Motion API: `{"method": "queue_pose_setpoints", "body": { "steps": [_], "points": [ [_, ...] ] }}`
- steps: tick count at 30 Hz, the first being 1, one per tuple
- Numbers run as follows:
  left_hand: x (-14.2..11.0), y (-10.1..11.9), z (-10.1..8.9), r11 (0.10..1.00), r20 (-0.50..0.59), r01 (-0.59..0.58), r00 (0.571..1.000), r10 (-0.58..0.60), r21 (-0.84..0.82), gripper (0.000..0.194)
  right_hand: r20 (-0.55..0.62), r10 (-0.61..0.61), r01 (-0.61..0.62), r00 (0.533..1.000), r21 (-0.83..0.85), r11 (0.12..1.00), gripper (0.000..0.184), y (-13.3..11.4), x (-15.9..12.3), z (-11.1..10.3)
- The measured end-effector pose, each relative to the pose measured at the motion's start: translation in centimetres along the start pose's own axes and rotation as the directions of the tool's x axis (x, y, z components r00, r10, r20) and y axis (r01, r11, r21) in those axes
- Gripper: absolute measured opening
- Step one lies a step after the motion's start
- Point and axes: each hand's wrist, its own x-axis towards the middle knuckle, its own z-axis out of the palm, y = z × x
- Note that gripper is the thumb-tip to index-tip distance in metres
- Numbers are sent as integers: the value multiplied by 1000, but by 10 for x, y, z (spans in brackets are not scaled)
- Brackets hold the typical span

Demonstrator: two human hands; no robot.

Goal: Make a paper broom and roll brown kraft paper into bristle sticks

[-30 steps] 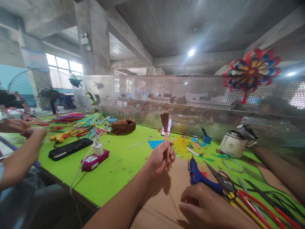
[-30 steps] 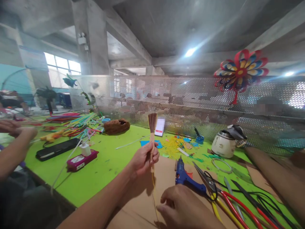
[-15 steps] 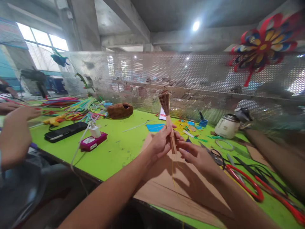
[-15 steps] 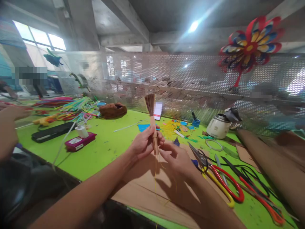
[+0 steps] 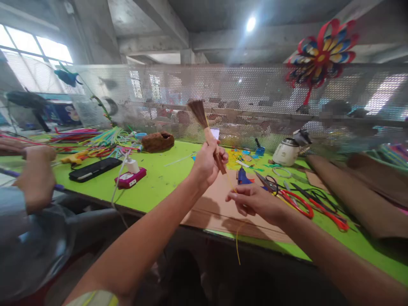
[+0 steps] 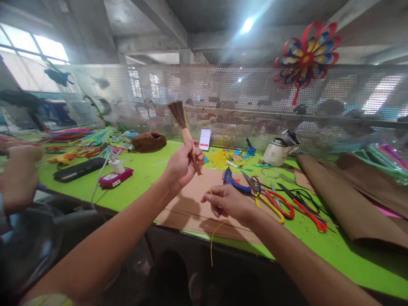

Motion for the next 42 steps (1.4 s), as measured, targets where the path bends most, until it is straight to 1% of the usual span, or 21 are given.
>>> {"method": "queue_pose_setpoints", "body": {
  "steps": [2,3,5,7,9,11,13,15,17,19,22,24,26,28,31,33,35,37,39,40,42],
  "points": [
    [-7,-4,-8,1000,-120,15,993,-15,2,15,8,55,-52,998,-198,979,37,0,-22,-11],
    [-10,-9,-13,1000,-157,23,987,-22,1,16,4,72,-67,997,-299,952,37,1,-33,-20],
    [-13,-21,-24,1000,-212,18,977,-18,-3,16,1,119,-103,993,-490,865,35,5,-55,-44],
    [-14,-35,-31,1000,-262,1,965,-3,-5,14,-67,154,-161,986,-646,746,34,11,-74,-70],
    [-14,-49,-36,1000,-306,-15,952,14,-1,14,-150,142,-207,978,-690,694,29,15,-88,-93],
    [-14,-61,-38,1000,-335,-28,942,28,5,14,-235,84,-231,968,-716,658,22,16,-95,-104],
    [-14,-71,-38,999,-350,-35,936,36,9,15,-302,-20,-219,953,-735,641,16,14,-94,-101],
    [-16,-78,-37,999,-351,-40,935,43,15,14,-330,-144,-160,933,-738,656,15,9,-84,-86],
    [-18,-80,-33,999,-334,-45,941,50,25,14,-310,-248,-50,918,-711,702,25,3,-66,-64],
    [-20,-77,-25,998,-300,-49,952,58,39,12,-279,-305,62,911,-638,767,33,-2,-41,-41],
    [-23,-64,-10,995,-246,-74,965,87,62,10,-259,-328,183,909,-458,870,42,-6,-4,-15],
    [-27,-54,-1,992,-226,-105,967,120,77,10,-226,-324,238,919,-337,911,46,-5,14,-2],
    [-33,-48,3,987,-215,-133,965,149,88,11,-200,-310,257,929,-253,933,50,0,24,8],
    [-39,-47,3,981,-224,-156,958,178,112,15,-201,-283,239,938,-216,947,56,8,28,15],
    [-48,-57,0,975,-294,-153,936,196,162,15,-223,-234,178,946,-245,953,62,23,28,15],
    [-52,-66,-2,984,-360,-103,921,150,145,13,-229,-228,155,946,-299,942,61,32,25,10],
    [-55,-76,-1,994,-382,-27,922,66,106,11,-226,-241,149,944,-358,922,59,38,20,2],
    [-58,-84,0,996,-353,41,936,-9,83,9,-205,-245,141,948,-418,898,55,42,12,-7],
    [-64,-89,-1,987,-294,143,948,-118,66,10,-172,-231,124,958,-476,871,47,44,4,-19],
    [-69,-89,-2,976,-262,213,946,-191,56,11,-155,-216,111,964,-503,857,44,44,-1,-25],
    [-81,-86,-7,930,-215,364,913,-346,51,14,-127,-167,71,978,-547,834,42,46,-8,-38]
  ]
}}
